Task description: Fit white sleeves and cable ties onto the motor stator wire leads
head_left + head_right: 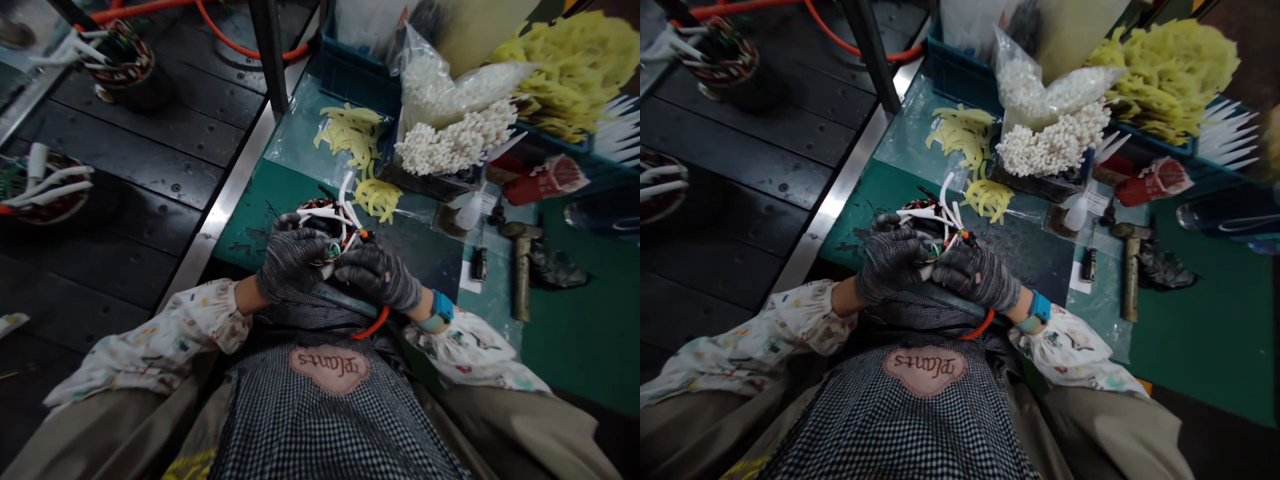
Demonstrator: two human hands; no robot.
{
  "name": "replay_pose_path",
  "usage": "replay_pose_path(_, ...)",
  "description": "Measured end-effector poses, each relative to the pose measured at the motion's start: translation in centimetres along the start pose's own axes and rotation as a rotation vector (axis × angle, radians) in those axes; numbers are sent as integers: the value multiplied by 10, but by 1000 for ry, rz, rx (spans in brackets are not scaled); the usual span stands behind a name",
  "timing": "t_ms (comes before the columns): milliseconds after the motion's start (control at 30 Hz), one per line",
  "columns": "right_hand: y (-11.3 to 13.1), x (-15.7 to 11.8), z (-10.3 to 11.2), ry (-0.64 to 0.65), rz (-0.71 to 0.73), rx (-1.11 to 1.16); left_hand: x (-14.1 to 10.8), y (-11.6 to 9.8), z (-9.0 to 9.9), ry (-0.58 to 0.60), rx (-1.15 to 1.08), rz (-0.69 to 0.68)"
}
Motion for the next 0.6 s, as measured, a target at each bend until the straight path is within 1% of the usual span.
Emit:
replay_pose_path(33, 6, 1, -3, 32, 65, 0, 0, 0, -1, 6, -3, 9)
replay_pose_path(67, 11, 4, -6, 34, 121, -11, 0, 0, -1, 10, -7, 16)
replay_pose_path(100, 13, 10, -7, -2, 147, -43, 1, 0, -2, 11, -12, 18)
replay_pose_path(133, 14, 19, -7, -69, 142, -92, 1, 0, -3, 5, -18, 13)
replay_pose_path(200, 12, 41, -4, -234, 63, -202, 0, 1, -5, -16, -31, -2)
replay_pose_path(267, 6, 58, 4, -352, -30, -258, -2, 5, -6, -17, -47, -15)
replay_pose_path(300, 3, 63, 9, -394, -57, -261, -3, 8, -5, 7, -54, -27)
replay_pose_path(367, -6, 60, 22, -502, -122, -262, -8, 12, -1, 89, -37, -85)
replay_pose_path(400, -11, 55, 28, -556, -169, -268, -10, 13, 5, 120, -1, -129)
replay_pose_path(433, -17, 49, 32, -583, -220, -277, -12, 14, 12, 139, 49, -180)
replay_pose_path(467, -24, 43, 32, -568, -271, -288, -13, 15, 21, 152, 104, -236)
replay_pose_path(533, -35, 40, 28, -432, -328, -292, -12, 13, 39, 179, 176, -363)
replay_pose_path(600, -40, 49, 23, -261, -288, -289, -6, 10, 51, 255, 183, -495)
Point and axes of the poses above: each hand's wrist, its own x-axis towards the middle knuckle, its own z-axis out of the back of the hand, y = z × x, the point moved 5 cm from there along x, towards the middle knuckle, and after that the axes turned 5 degrees about -z, right-handed, at the moved point
